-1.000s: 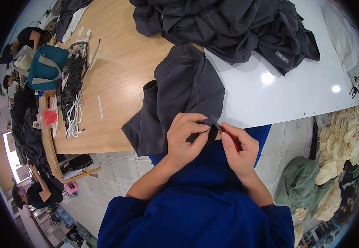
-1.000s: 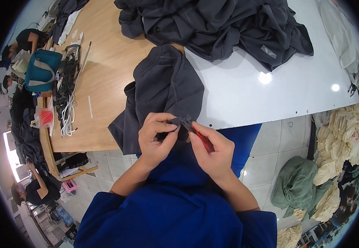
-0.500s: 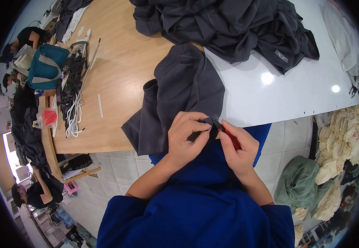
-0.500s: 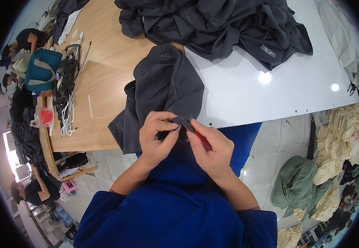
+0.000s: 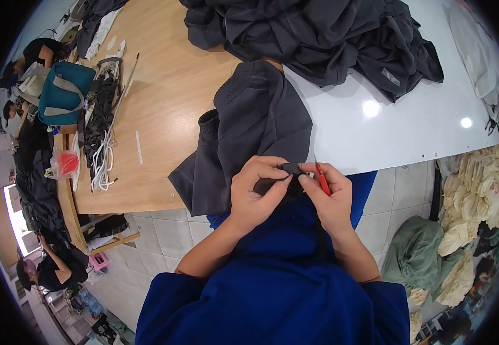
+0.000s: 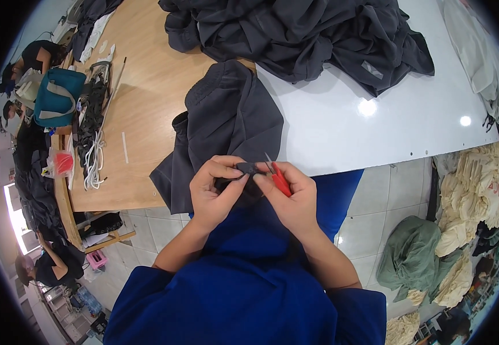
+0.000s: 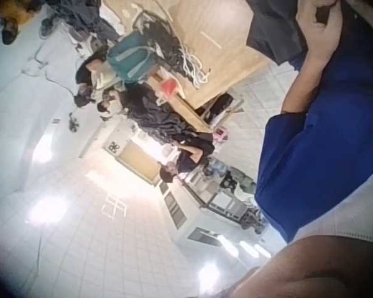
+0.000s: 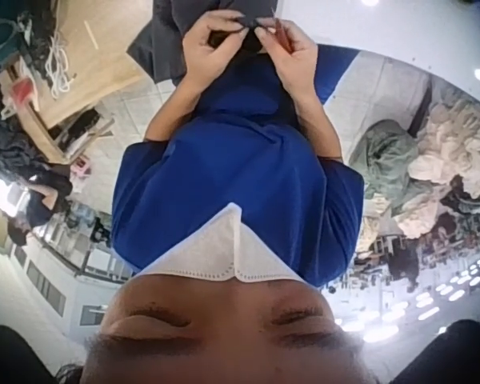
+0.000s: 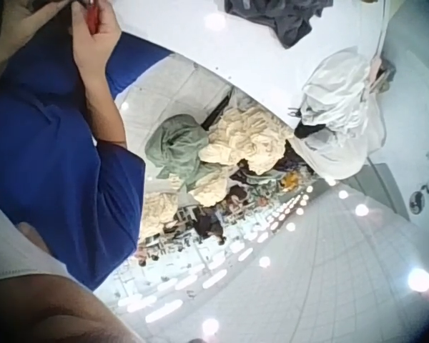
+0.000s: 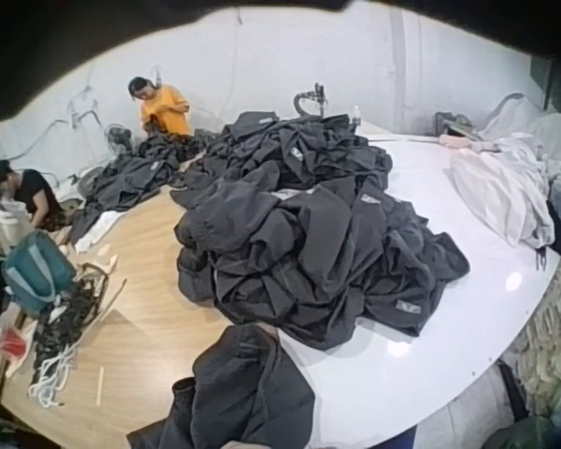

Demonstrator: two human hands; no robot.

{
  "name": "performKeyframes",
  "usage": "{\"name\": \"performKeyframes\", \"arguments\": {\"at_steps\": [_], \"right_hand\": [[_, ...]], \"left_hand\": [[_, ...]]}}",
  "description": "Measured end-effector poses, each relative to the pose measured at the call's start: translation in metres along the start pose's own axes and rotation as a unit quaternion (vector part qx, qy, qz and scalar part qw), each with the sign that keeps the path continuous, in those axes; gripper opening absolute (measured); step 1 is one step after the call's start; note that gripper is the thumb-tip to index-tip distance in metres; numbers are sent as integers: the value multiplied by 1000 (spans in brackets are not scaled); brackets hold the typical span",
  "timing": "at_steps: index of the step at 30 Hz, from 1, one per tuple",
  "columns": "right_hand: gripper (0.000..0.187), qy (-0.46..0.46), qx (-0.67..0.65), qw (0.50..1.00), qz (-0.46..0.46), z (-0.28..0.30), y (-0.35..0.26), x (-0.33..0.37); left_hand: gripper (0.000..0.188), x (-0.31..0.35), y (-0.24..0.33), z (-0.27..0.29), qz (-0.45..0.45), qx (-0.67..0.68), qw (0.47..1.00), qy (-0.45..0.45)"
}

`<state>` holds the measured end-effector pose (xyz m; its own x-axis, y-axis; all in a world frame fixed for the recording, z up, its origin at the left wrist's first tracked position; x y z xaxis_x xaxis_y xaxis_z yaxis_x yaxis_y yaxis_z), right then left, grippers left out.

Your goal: Trimming loose threads and inspecting grey fabric trousers in a manufacturing setting.

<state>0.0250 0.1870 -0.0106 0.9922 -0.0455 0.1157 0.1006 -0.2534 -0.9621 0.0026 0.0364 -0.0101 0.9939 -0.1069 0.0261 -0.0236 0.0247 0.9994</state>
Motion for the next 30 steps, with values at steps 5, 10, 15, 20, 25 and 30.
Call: {"name": "performKeyframes", "arguments": {"at_steps": [5, 10, 15, 20, 25, 30], "right_hand": [[15, 84, 35, 996, 20, 12, 5, -4], [13, 16, 18, 1000, 3, 8, -5, -6], [9, -16, 122, 992, 26, 9, 4, -6], [12, -47, 55, 997, -1, 23, 7, -12], [12, -17, 68, 998, -8, 30, 2, -20], [17, 26, 56, 998, -2, 29, 5, -16]], "left_hand": [[14, -2, -4, 4, 72, 106, 992, -22], [14, -4, -7, 8, 99, 96, 990, -41], [15, -10, -1, 5, 152, 135, 974, -99], [13, -18, 4, 1, 317, 201, 913, -159], [13, -16, -9, 7, 331, 258, 888, -191], [13, -18, -9, 4, 335, 259, 891, -161]]}}
Point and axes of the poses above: each hand's wrist, its own x-axis away from the middle knuckle, its own z-axis out of the back of the hand, y = z × x, the point moved 2 cm from there along -x, towards the middle knuckle, and after that the axes turned 9 degrees about z, right-handed, at the moved point
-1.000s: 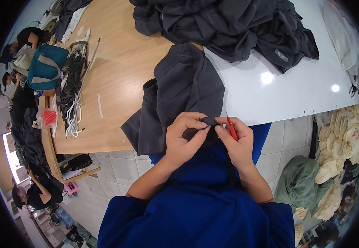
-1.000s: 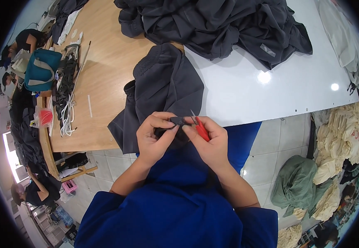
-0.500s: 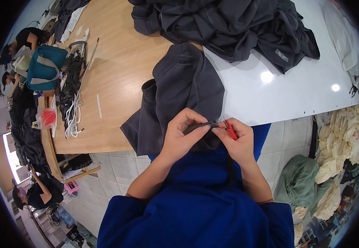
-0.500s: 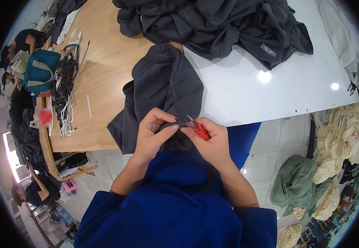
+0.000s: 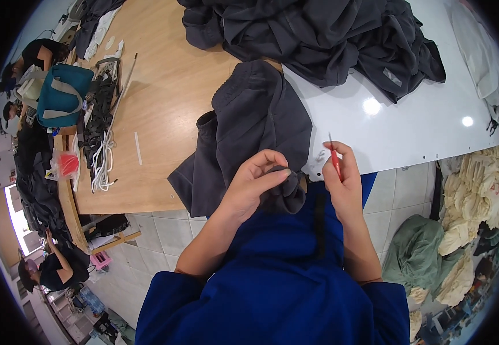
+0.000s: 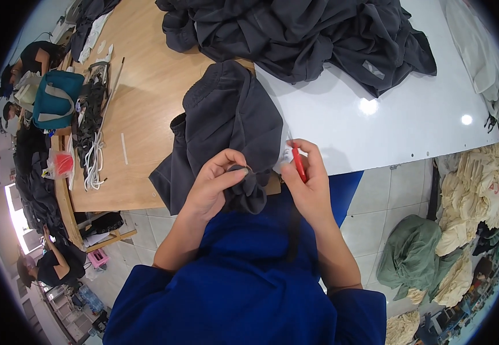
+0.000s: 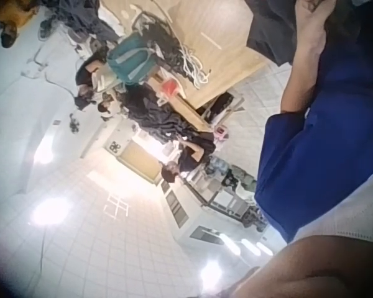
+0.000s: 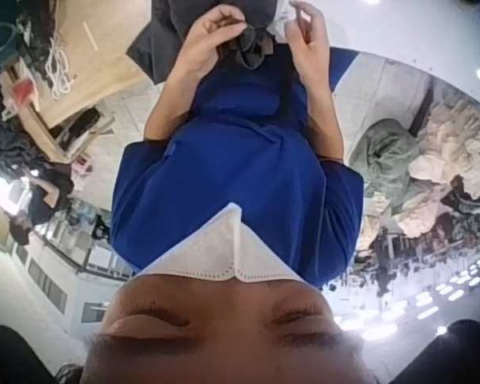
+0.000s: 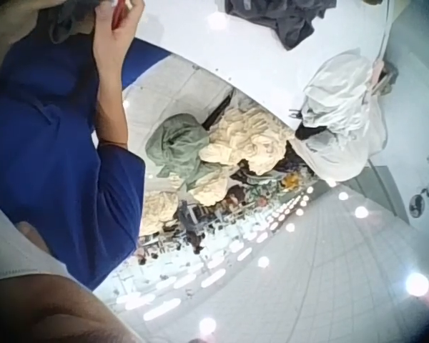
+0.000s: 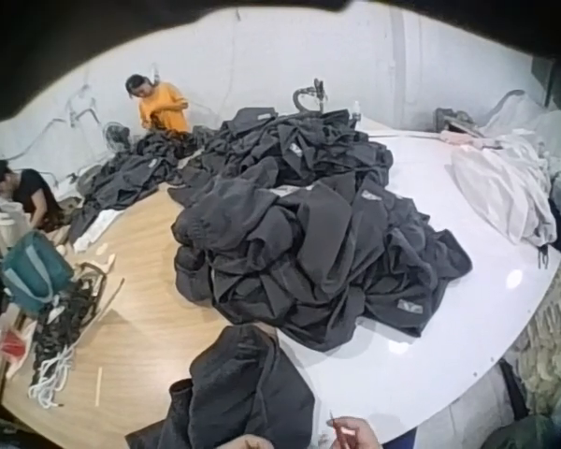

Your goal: Trimming loose threads and inspecting grey fabric trousers in a manufacturing setting.

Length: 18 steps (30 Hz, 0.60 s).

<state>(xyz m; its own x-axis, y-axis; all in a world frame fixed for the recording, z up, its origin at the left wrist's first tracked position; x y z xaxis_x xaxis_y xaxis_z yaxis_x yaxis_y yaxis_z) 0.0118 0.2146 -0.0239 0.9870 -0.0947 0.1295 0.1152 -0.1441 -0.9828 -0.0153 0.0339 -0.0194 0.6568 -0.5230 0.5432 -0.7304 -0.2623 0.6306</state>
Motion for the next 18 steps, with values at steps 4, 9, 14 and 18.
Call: {"name": "performKeyframes", "arguments": {"at_steps": [4, 9, 14, 18], "right_hand": [[19, 15, -121, 992, -13, 0, 4, 17], [16, -63, -11, 998, 24, -5, 3, 22], [22, -77, -2, 997, -27, -6, 4, 20], [28, -75, 12, 996, -35, -9, 5, 19]], "left_hand": [[13, 2, 3, 2, -31, 15, 998, 50], [13, 2, 2, 1, -66, 8, 995, 78], [14, 5, 3, -3, -93, -50, 991, 86], [14, 7, 3, -1, -103, -62, 988, 98]]}}
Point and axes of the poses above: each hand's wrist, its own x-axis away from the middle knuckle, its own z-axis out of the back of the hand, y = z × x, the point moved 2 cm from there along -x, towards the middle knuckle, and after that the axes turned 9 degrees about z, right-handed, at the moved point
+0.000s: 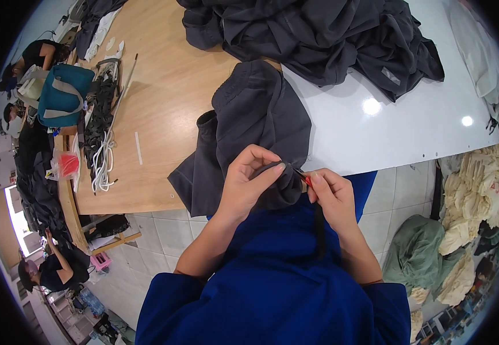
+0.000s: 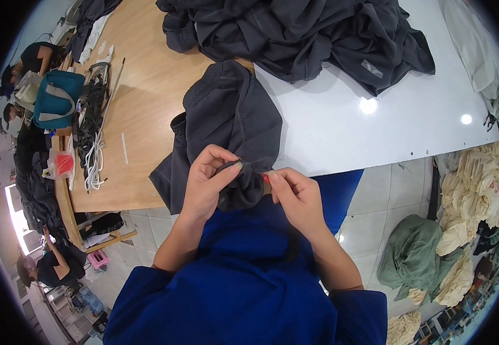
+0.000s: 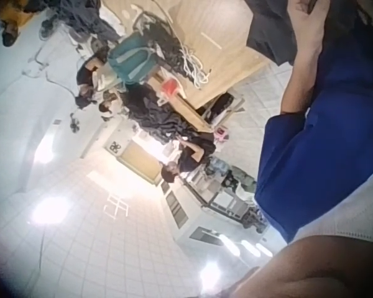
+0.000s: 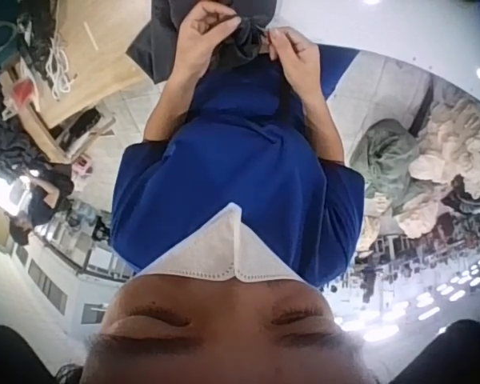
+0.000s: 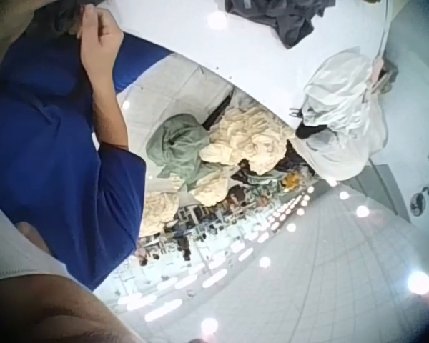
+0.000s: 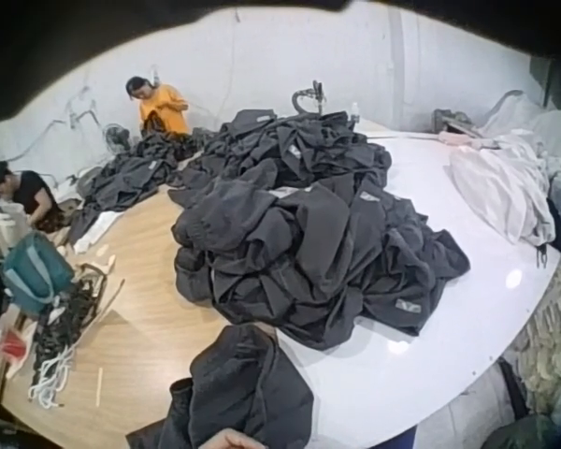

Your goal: Trimming loose threads and inspecting grey fabric trousers in a manufacturing setting.

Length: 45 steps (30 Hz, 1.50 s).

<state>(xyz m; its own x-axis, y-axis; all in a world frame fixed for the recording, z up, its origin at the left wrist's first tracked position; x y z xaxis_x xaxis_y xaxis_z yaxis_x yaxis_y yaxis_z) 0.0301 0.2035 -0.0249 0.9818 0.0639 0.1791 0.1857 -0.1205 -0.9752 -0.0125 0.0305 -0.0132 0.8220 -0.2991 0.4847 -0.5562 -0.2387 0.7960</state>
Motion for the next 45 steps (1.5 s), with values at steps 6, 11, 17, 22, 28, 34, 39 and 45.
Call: {"name": "performKeyframes", "arguments": {"at_steps": [6, 11, 17, 22, 28, 34, 39, 45], "right_hand": [[30, 15, 13, 1000, -7, 0, -2, 2], [24, 17, -21, 999, 20, -5, -6, -2], [17, 17, -58, 997, 57, -7, -5, -1], [21, 42, 12, 992, 116, -9, -5, -1], [20, 54, 66, 987, 139, -13, -13, -1], [19, 59, 59, 986, 143, -12, -11, 1], [18, 63, 76, 983, 152, -12, -9, 2], [18, 87, 53, 984, 146, -12, -7, 3]], "left_hand": [[14, 2, -2, 1, -18, 2, 1000, 14], [13, 1, -5, 0, -8, 5, 1000, 7], [12, 2, -2, -1, -1, 22, 1000, -1], [13, 2, -3, -2, 16, 48, 999, -21], [12, 3, -3, 2, 33, 70, 996, -32], [12, 2, -3, 1, 39, 73, 996, -40], [12, 3, -4, 1, 38, 74, 996, -41], [12, 4, -2, 1, 35, 63, 997, -40]]}}
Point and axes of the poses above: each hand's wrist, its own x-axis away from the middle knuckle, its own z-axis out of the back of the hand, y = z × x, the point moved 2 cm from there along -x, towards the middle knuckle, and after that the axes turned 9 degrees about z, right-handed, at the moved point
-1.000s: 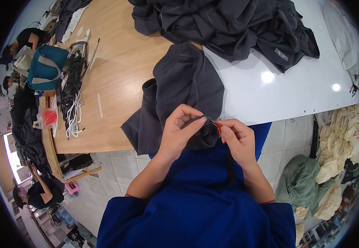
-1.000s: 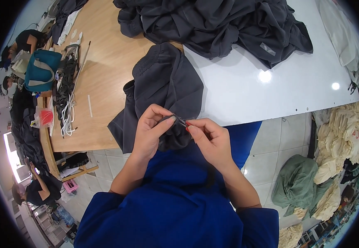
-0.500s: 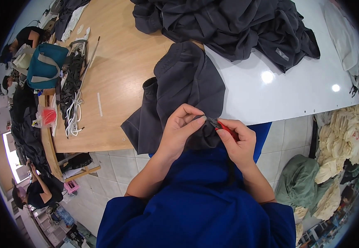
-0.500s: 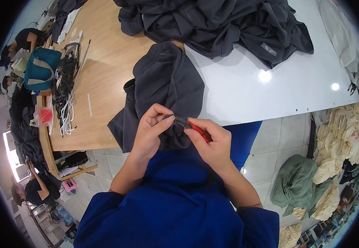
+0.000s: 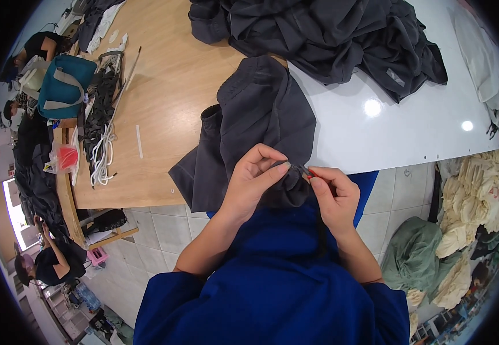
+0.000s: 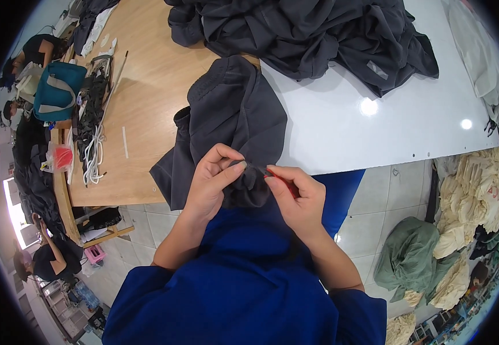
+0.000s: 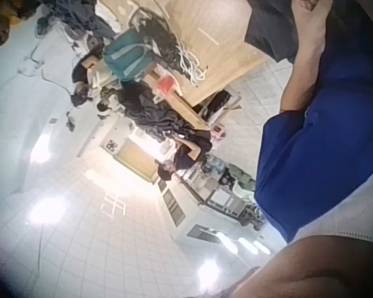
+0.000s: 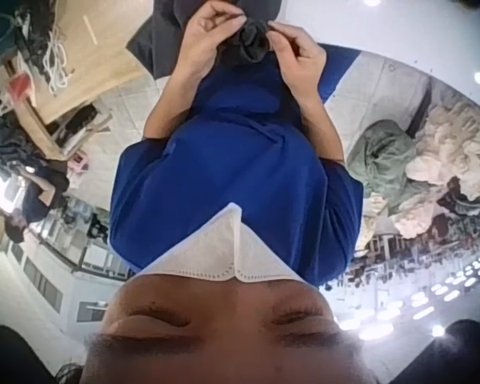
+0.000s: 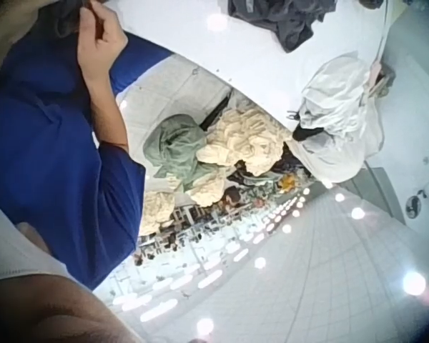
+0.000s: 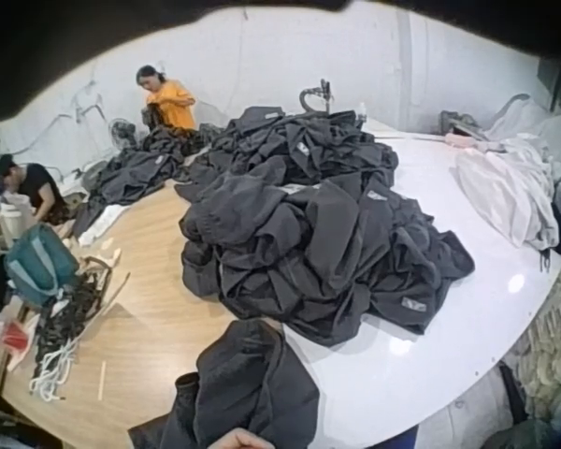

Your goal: Trimming loose threads and inspecting grey fabric trousers in a manufacturing setting.

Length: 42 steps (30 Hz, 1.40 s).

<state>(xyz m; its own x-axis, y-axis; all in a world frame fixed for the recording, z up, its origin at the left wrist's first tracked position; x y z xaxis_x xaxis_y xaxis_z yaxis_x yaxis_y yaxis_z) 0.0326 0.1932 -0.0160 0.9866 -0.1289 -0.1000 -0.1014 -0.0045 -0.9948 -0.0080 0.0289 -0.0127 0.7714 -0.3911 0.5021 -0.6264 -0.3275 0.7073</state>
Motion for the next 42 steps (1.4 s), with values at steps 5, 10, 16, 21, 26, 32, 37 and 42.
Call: {"name": "performKeyframes", "arguments": {"at_steps": [5, 10, 16, 21, 26, 32, 37, 42], "right_hand": [[33, 78, -153, 982, -74, 5, 9, 0], [32, -71, -134, 979, -134, -1, -3, -8], [9, -12, -96, 982, -162, -3, 10, -3], [8, 151, -307, 913, -224, 15, 21, -14], [11, 213, -274, 915, -207, 31, 29, -22], [11, 212, -262, 918, -210, 24, 25, -25], [28, 190, -269, 929, -171, 16, 15, -28], [16, 38, -187, 982, -2, -2, 19, -7]], "left_hand": [[8, 2, -3, 2, -27, -74, 997, -12], [8, -1, -2, 1, -50, -38, 996, -64], [14, 2, 10, -5, -74, -63, 995, -23], [22, 0, 17, 22, -158, -48, 984, 70], [26, 4, 28, 29, -138, -475, 863, 99], [20, 11, -1, 20, -15, -528, 848, 43], [16, 3, -20, 34, -3, -245, 969, 29], [19, -1, -2, 21, 72, -5, 996, 50]]}}
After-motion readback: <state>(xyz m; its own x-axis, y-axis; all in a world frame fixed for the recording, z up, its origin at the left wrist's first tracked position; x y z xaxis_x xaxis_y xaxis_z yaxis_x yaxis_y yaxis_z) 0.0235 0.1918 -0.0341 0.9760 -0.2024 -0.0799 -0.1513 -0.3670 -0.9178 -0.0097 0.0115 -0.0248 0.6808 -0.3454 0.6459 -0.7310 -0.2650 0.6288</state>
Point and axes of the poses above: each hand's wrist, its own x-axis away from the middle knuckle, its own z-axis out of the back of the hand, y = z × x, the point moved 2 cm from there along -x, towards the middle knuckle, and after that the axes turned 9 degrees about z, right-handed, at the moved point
